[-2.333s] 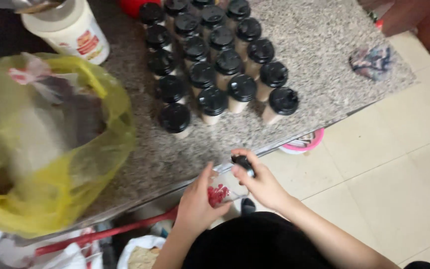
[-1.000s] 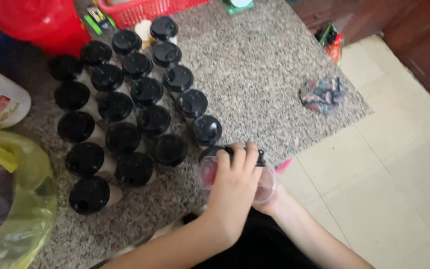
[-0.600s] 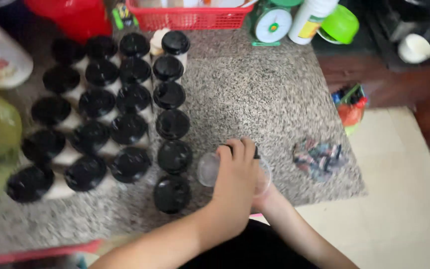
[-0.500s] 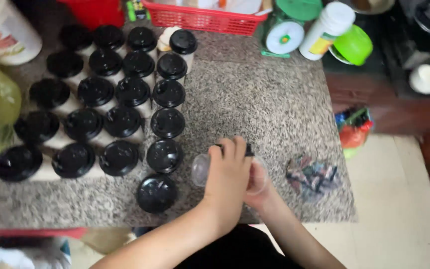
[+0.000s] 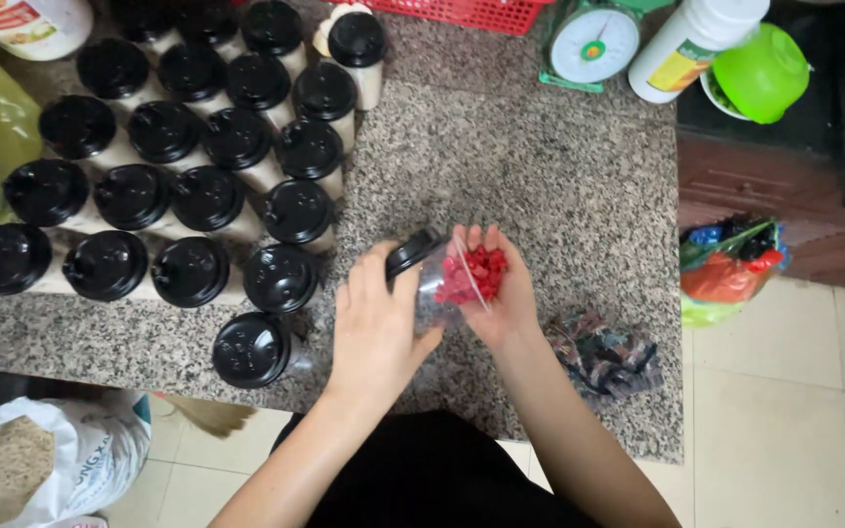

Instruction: The person places small red items into the lids of several plastic cups and then packages the cups into a yellow plastic bag.

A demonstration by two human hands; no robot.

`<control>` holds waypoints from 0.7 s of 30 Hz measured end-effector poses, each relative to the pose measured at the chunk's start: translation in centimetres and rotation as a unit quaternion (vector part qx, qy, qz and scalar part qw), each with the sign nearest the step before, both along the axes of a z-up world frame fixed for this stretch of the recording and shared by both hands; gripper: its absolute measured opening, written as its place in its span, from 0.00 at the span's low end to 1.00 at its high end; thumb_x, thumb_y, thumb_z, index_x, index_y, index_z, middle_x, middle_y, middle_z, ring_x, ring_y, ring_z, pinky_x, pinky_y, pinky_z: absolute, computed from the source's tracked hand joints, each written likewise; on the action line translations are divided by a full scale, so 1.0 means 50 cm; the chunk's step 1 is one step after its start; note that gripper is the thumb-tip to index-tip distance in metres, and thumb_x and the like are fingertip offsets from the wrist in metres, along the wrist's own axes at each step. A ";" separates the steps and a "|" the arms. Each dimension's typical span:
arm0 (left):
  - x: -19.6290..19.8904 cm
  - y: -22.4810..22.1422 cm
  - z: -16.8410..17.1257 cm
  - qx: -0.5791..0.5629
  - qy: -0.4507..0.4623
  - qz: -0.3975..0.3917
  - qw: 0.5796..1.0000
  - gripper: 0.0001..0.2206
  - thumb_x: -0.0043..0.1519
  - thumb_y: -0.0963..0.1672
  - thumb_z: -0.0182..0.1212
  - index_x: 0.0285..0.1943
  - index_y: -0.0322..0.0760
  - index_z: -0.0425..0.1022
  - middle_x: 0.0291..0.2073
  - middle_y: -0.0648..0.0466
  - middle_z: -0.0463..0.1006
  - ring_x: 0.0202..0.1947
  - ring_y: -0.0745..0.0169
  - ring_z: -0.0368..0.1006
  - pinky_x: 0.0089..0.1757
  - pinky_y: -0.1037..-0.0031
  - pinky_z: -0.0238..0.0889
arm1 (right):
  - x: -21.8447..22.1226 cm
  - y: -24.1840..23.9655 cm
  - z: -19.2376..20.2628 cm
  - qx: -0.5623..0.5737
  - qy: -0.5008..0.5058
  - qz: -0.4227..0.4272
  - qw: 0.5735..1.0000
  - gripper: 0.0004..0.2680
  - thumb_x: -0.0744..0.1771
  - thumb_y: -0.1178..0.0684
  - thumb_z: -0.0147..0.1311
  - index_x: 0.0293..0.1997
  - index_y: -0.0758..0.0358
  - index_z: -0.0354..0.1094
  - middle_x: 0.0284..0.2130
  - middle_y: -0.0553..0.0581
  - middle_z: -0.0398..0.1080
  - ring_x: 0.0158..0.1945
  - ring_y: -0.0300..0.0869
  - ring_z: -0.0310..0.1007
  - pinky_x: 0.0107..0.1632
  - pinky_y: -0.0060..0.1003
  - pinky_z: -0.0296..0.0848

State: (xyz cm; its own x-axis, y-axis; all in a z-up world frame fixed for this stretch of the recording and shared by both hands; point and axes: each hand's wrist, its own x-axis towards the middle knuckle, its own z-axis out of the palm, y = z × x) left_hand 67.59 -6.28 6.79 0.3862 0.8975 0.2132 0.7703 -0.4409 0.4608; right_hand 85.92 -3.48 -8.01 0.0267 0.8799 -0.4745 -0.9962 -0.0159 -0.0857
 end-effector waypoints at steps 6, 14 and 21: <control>0.010 -0.020 -0.104 -0.013 -0.137 0.003 0.990 0.41 0.41 0.46 0.80 0.66 0.37 0.65 0.61 0.40 0.63 0.61 0.35 0.62 0.59 0.53 0.59 | 0.041 -0.029 -0.093 -0.003 0.059 -0.012 0.998 0.10 0.71 0.53 0.46 0.39 0.64 0.75 0.41 0.60 0.77 0.51 0.47 0.75 0.58 0.47 0.75; 0.024 -0.024 -0.304 -0.118 -0.218 0.027 0.968 0.46 0.40 0.50 0.85 0.68 0.35 0.63 0.63 0.38 0.60 0.64 0.34 0.55 0.62 0.49 0.51 | 0.057 -0.035 -0.079 -0.041 0.184 -0.096 0.977 0.11 0.72 0.55 0.45 0.36 0.64 0.75 0.37 0.60 0.77 0.44 0.49 0.79 0.54 0.45 0.78; 0.036 0.019 -0.457 -0.309 -0.465 -0.025 0.829 0.49 0.37 0.52 0.83 0.69 0.38 0.59 0.64 0.46 0.55 0.65 0.45 0.66 0.61 0.59 0.67 | 0.085 -0.046 -0.132 -0.013 0.228 -0.086 0.970 0.11 0.72 0.56 0.44 0.37 0.64 0.75 0.36 0.59 0.77 0.44 0.48 0.79 0.54 0.44 0.78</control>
State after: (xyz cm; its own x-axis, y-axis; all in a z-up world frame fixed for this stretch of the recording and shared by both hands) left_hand 69.40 -5.31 -16.07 0.3535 0.9338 -0.0558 -0.0561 0.0807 0.9952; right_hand 90.18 -5.79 -14.60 -0.0458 0.8689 -0.4929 -0.9189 0.1570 0.3620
